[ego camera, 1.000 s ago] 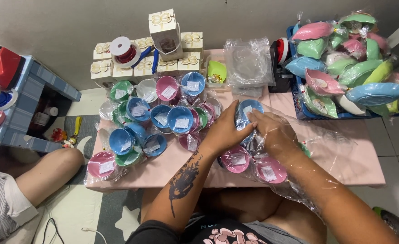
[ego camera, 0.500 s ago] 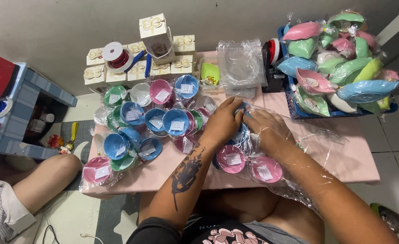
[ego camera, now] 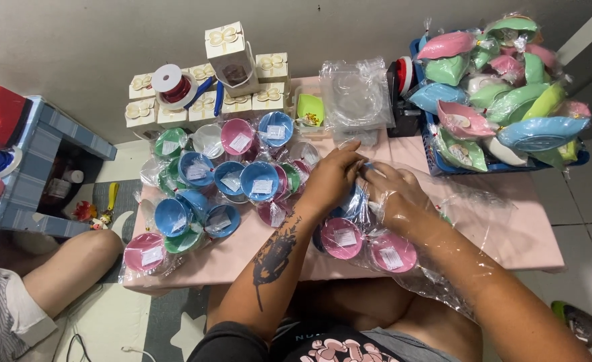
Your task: The person is picking up small, colorful plastic containers from a table and packing them into a clear plastic bag.
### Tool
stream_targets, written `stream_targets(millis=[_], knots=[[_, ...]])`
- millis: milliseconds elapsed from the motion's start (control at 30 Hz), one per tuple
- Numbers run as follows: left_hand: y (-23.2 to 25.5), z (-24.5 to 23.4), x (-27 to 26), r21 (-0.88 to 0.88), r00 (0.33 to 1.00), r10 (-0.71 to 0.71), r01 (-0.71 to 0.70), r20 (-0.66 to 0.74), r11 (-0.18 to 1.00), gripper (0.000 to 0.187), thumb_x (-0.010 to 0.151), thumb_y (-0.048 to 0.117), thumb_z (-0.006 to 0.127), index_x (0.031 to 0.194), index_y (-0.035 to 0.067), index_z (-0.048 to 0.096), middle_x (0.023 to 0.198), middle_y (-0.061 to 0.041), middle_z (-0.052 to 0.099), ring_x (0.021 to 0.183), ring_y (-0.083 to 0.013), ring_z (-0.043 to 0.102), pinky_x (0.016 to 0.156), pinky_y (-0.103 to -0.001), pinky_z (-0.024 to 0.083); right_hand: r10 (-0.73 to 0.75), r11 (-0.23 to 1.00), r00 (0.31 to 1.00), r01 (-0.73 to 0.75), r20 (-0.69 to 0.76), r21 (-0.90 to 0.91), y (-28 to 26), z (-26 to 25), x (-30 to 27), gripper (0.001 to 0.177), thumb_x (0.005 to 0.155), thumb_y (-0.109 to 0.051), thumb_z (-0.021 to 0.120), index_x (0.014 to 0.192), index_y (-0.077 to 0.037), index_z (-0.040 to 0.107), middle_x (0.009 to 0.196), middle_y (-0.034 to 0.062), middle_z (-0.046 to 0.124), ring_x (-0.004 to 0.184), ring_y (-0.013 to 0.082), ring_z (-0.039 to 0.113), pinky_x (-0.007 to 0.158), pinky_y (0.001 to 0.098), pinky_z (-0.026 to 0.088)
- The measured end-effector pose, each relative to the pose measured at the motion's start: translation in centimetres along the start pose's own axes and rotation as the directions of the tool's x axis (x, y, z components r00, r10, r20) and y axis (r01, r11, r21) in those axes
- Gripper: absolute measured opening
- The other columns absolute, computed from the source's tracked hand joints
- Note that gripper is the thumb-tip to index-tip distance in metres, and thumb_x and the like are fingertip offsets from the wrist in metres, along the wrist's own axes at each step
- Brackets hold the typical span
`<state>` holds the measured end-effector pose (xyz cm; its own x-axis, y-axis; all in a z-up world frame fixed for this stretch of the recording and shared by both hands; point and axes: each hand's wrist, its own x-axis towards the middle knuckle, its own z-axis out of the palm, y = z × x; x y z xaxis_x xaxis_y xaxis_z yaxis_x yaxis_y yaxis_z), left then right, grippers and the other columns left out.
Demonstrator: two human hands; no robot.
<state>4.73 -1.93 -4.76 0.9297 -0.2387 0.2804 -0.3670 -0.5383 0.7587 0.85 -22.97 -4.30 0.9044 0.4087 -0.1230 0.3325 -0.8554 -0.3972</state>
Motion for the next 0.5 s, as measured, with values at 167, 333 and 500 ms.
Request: stream_targets(millis=[167, 333, 500], knots=[[-1.0, 0.0, -0.1, 0.032, 0.998, 0.049, -0.050, 0.035, 0.998, 0.013, 0.104, 0.026, 0.065, 0.108, 0.025, 0.078, 0.141, 0.001, 0.071, 0.132, -0.0371, 0.063, 0.121, -0.053, 0.044, -0.069, 0.978, 0.997, 0.058, -0.047, -0.203, -0.6, 0.5, 1.2, 0.047, 0.088, -0.037, 0.071, 0.134, -0.029, 0.063, 0.129, -0.0093, 0.064, 0.149, 0.0106, 0.039, 0.121, 0.0440, 0.029], [3.1, -2.3, -1.3, -0.035, 0.999, 0.038, -0.039, -0.025, 0.999, 0.022, 0.104, 0.024, 0.065, 0.122, 0.022, 0.077, 0.150, -0.013, 0.064, 0.137, -0.0461, 0.057, 0.114, -0.057, 0.050, -0.070, 0.947, 0.997, 0.058, -0.026, -0.317, -2.7, -0.8, 0.9, 0.039, 0.083, -0.034, 0.076, 0.122, -0.031, 0.068, 0.119, -0.0116, 0.068, 0.147, 0.0106, 0.039, 0.120, 0.0470, 0.032], [5.1, -2.8, -2.8, 0.184, 0.951, -0.283, 0.258, 0.126, 0.949, 0.071, 0.104, 0.053, 0.050, 0.158, 0.008, 0.045, 0.164, -0.031, 0.038, 0.147, -0.0534, 0.042, 0.120, -0.063, 0.037, -0.427, 0.869, 0.873, 0.323, -0.237, -0.375, 4.6, 3.7, 2.8, 0.042, 0.096, -0.040, 0.065, 0.130, -0.017, 0.063, 0.148, 0.0107, 0.057, 0.142, 0.0292, 0.053, 0.109, 0.0450, 0.046]])
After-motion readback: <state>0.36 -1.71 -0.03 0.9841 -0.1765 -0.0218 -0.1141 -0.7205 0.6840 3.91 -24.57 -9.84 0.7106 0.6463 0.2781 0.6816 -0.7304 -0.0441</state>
